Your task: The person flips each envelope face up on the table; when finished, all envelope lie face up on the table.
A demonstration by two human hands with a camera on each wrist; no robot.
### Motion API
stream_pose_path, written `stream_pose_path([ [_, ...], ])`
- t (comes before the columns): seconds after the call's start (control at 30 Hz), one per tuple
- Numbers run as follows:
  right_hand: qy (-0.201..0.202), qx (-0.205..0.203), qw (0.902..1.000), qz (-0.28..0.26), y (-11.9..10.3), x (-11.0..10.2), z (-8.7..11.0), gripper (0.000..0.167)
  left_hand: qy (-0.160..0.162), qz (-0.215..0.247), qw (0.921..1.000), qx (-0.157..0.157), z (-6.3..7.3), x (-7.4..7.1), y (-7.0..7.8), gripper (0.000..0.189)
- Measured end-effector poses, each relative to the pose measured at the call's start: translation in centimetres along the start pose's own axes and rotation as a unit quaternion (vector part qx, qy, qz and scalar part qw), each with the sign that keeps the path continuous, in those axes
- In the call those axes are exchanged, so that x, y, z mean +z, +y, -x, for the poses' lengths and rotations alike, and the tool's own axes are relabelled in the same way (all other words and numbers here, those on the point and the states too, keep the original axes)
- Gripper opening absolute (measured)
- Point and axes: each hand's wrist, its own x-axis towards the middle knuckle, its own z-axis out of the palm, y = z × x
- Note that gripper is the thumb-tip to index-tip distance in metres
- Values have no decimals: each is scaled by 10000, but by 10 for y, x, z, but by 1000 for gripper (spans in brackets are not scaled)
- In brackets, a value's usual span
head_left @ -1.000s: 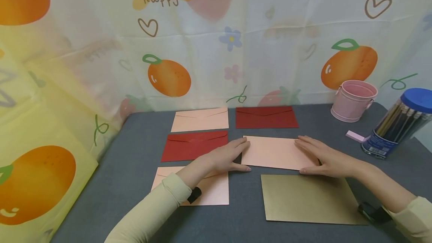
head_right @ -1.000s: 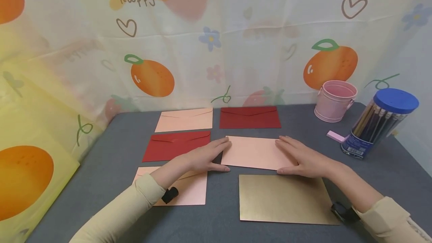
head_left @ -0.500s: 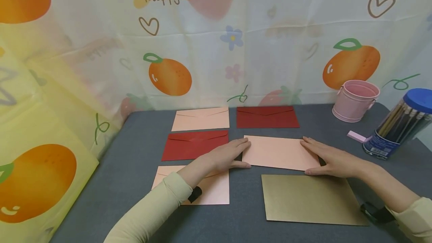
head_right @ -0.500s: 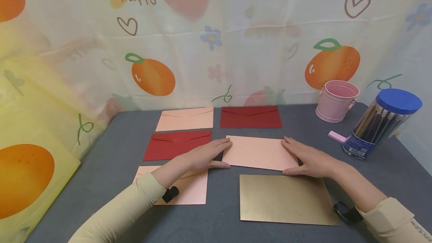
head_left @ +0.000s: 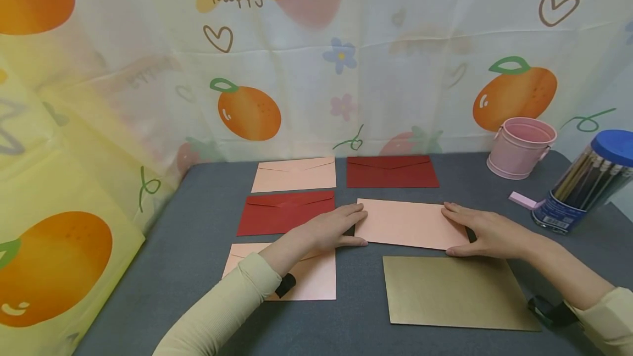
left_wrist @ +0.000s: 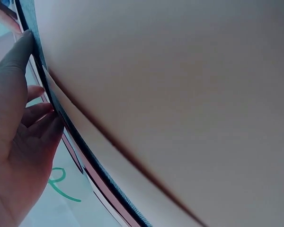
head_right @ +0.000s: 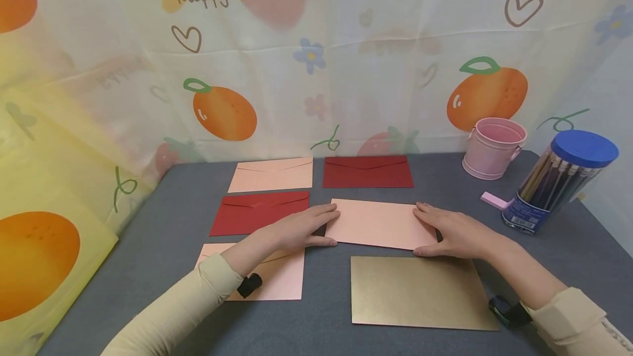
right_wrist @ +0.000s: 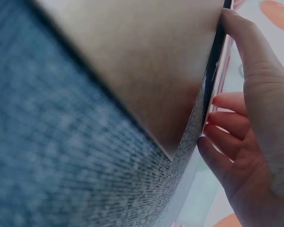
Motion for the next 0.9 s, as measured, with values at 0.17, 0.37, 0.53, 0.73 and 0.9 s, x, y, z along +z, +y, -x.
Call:
stream_pose_path([
  [0.17, 162, -75, 9998, -48, 2, 0, -1, 92, -5, 38, 10000, 17, 1, 0, -2, 72],
  [0.37, 315, -158, 9993, -123, 5, -3, -1, 83, 125, 56, 9997, 186, 0, 0, -5, 68],
  [0.53, 385, -136, 9987, -314, 7, -5, -1, 78, 354, 126, 9984, 422, -1, -1, -9, 61],
  [0.73, 566, -50, 9971, -514, 8, -5, -1, 68, 732, 608, 9935, 627, -2, -2, -12, 50],
  [0.9, 878, -50, 9948, -523, 10, -6, 0, 52, 1135, 1208, 9836, 705, -2, -3, -13, 42],
])
